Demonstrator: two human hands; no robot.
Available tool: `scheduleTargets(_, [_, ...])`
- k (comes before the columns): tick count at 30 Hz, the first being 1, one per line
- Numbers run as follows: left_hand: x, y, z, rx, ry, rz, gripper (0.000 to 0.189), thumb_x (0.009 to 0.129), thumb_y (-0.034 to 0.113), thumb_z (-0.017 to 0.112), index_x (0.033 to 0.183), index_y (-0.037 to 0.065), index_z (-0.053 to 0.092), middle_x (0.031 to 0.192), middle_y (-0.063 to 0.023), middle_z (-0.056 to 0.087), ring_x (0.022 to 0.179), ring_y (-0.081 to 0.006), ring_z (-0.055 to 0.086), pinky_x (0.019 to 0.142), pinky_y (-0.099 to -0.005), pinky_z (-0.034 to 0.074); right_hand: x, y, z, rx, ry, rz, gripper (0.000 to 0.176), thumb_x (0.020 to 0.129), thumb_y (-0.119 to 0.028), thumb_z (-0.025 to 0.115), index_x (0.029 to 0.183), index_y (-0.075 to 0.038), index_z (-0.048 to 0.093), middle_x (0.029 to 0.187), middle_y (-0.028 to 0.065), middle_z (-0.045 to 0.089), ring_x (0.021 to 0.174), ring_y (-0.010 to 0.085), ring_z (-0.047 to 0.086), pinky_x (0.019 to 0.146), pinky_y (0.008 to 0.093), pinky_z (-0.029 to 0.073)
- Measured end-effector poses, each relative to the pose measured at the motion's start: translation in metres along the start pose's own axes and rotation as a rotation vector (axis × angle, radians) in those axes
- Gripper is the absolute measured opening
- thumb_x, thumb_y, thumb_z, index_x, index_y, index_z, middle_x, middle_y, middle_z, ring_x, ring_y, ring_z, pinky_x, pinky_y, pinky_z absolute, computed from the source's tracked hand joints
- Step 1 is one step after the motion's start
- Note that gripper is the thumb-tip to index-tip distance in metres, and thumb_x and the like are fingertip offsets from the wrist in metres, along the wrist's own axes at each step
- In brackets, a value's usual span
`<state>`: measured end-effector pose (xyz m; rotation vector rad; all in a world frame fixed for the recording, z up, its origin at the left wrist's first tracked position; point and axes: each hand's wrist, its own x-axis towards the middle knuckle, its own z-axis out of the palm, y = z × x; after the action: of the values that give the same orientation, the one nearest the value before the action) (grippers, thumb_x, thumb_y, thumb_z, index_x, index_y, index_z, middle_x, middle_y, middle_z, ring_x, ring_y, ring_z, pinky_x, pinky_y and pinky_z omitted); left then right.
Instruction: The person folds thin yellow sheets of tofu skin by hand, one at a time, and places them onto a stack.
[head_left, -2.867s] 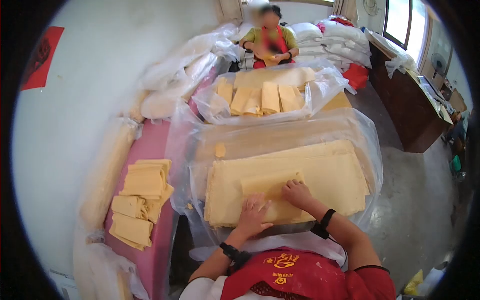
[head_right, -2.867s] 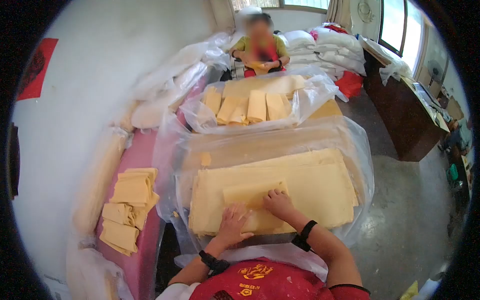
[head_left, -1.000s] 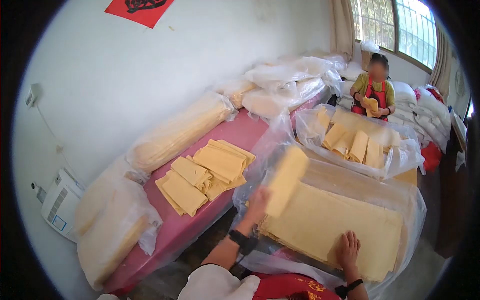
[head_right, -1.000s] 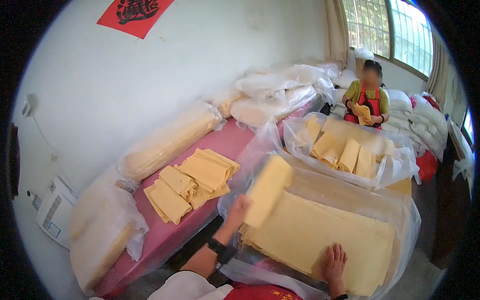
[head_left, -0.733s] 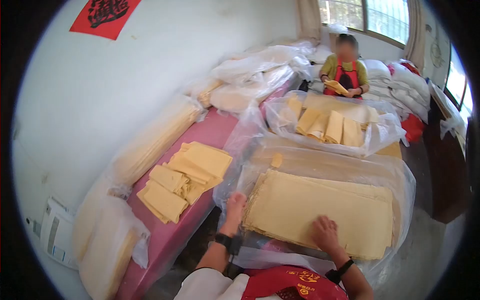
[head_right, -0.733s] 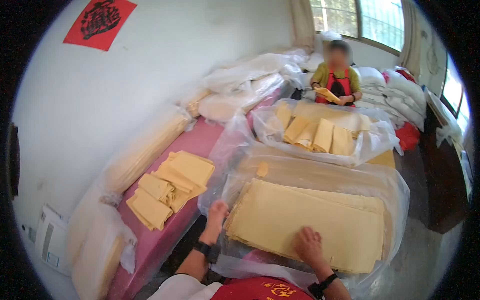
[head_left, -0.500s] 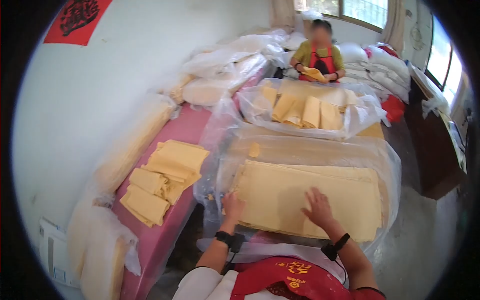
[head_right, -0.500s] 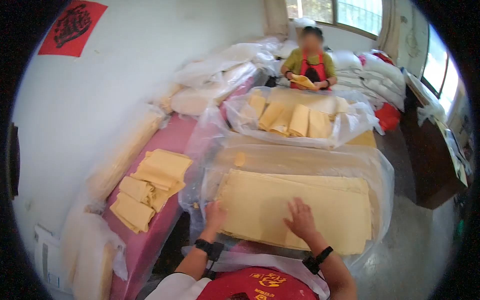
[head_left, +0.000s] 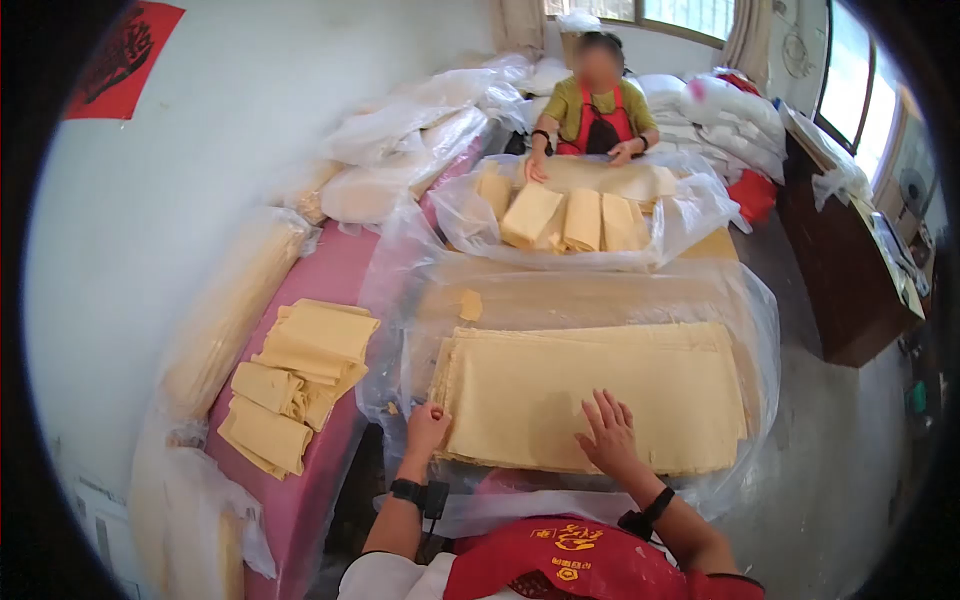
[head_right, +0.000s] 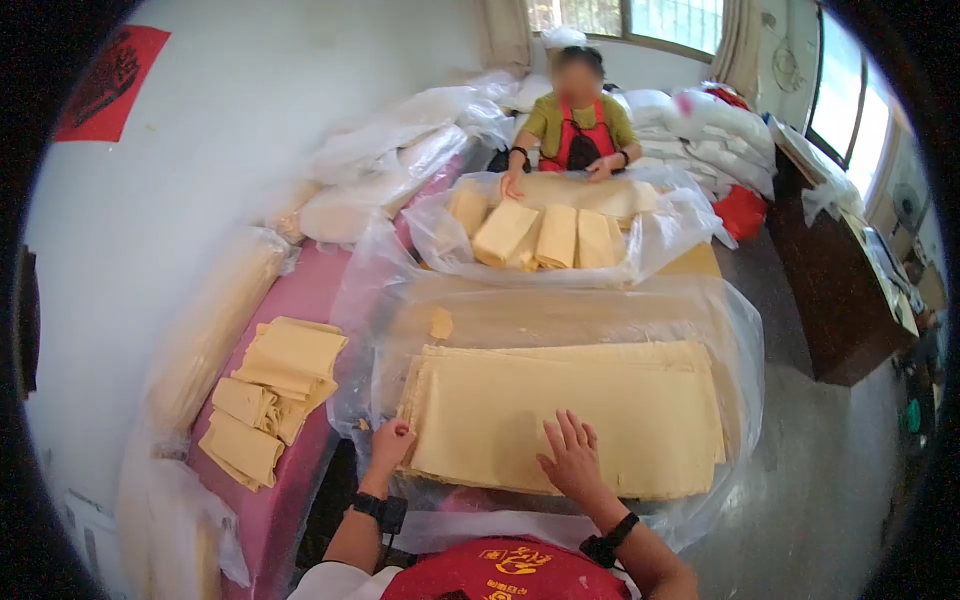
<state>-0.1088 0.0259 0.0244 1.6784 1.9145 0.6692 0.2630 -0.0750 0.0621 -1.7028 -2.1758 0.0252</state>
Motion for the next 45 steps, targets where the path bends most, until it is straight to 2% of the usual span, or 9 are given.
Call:
scheduleTargets(9, [0.006,0.059,-0.022,0.036,-0.074,0.137,0.02,0.085,0.024,0.062,0.089,0.005,0.065,0.086,-0.0095,0.066,0.078,-0.0241,0.064,0.07,-0.0343,0.05,0.023,-0.031,0.027,0.33,-0.149,-0.102,0.069,0.081,-0.049,0.065,0.13,-0.002,0.048,0.136,0.0217,0.047,0.125,0.0383,0.044,0.104,0.0481,0.035])
scheduleTargets(12, [-0.004,0.098,-0.01,-1.038,-0.53,-0.127,0.017,0.092,0.023,0.057,0.099,0.008,0.061,0.091,0.001,0.062,0.085,-0.0129,0.061,0.071,-0.03,0.05,0.043,-0.083,0.01,0.393,-0.247,-0.09,0.068,0.083,-0.049,0.064,0.128,-0.001,0.049,0.127,0.0233,0.055,0.111,0.0416,0.055,0.095,0.0478,0.043])
scheduleTargets(17, [-0.004,0.097,0.052,-1.05,-0.605,0.03,0.022,0.094,0.02,0.055,0.111,0.006,0.056,0.107,-0.007,0.061,0.101,-0.0187,0.058,0.084,-0.033,0.048,0.057,-0.062,0.1,1.166,-0.167,0.567,0.036,0.093,-0.029,0.056,0.111,0.0,0.063,0.09,0.0062,0.069,0.081,0.0208,0.065,0.067,0.0379,0.051])
scheduleTargets(19, [0.02,0.057,0.094,-0.222,0.163,0.427,0.041,0.089,0.032,0.061,0.12,0.007,0.055,0.125,-0.0128,0.054,0.118,-0.028,0.049,0.099,-0.0412,0.039,0.063,-0.051,0.083,1.234,-0.253,0.553,0.033,0.093,-0.026,0.056,0.112,0.0,0.063,0.09,0.0043,0.068,0.083,0.0167,0.063,0.069,0.0357,0.051])
scheduleTargets(25, [0.012,0.044,0.071,0.3,0.054,0.368,0.067,0.078,0.043,0.068,0.137,0.022,0.045,0.147,-0.0127,0.033,0.139,-0.0298,0.022,0.111,-0.0499,0.019,0.064,0.05,-0.05,0.721,0.083,0.252,0.028,0.095,-0.017,0.051,0.115,-0.001,0.062,0.117,0.0108,0.064,0.107,0.0204,0.06,0.095,0.0362,0.046])
scheduleTargets(27, [0.014,0.054,0.066,0.38,0.04,0.346,0.071,0.074,0.042,0.07,0.137,0.02,0.045,0.147,-0.0154,0.032,0.139,-0.0315,0.023,0.112,-0.0498,0.019,0.064,0.092,-0.106,2.034,0.353,0.464,0.026,0.095,-0.023,0.051,0.112,-0.007,0.063,0.112,0.0102,0.067,0.1,0.026,0.063,0.09,0.0391,0.048])
scheduleTargets(30, [0.012,0.069,0.059,0.381,-0.025,0.297,0.073,0.072,0.039,0.072,0.137,0.016,0.046,0.146,-0.0187,0.033,0.138,-0.0328,0.023,0.111,-0.0511,0.02,0.038,0.11,-0.14,2.018,0.809,0.574,0.022,0.095,-0.029,0.05,0.103,-0.013,0.064,0.104,0.0037,0.067,0.098,0.0207,0.062,0.086,0.0385,0.049])
scheduleTargets(38, [-0.043,0.147,0.118,-0.273,-0.341,0.626,0.076,0.076,0.029,0.072,0.14,0.006,0.04,0.145,-0.0212,0.035,0.134,-0.037,0.033,0.109,-0.0448,0.032,0.033,0.074,-0.065,1.405,0.581,0.832,0.007,0.087,-0.017,0.054,0.083,-0.013,0.058,0.087,0.0007,0.061,0.088,0.0133,0.059,0.074,0.0322,0.048])
scheduleTargets(45, [-0.077,0.13,0.116,-1.409,-0.822,-0.117,0.052,0.091,0.025,0.062,0.136,0.007,0.042,0.134,-0.0127,0.049,0.122,-0.0254,0.049,0.094,-0.0367,0.048,0.064,-0.048,-0.067,0.913,0.007,-0.017,0.017,0.087,-0.017,0.056,0.098,-0.005,0.061,0.103,0.0099,0.063,0.089,0.0273,0.063,0.079,0.0366,0.05])
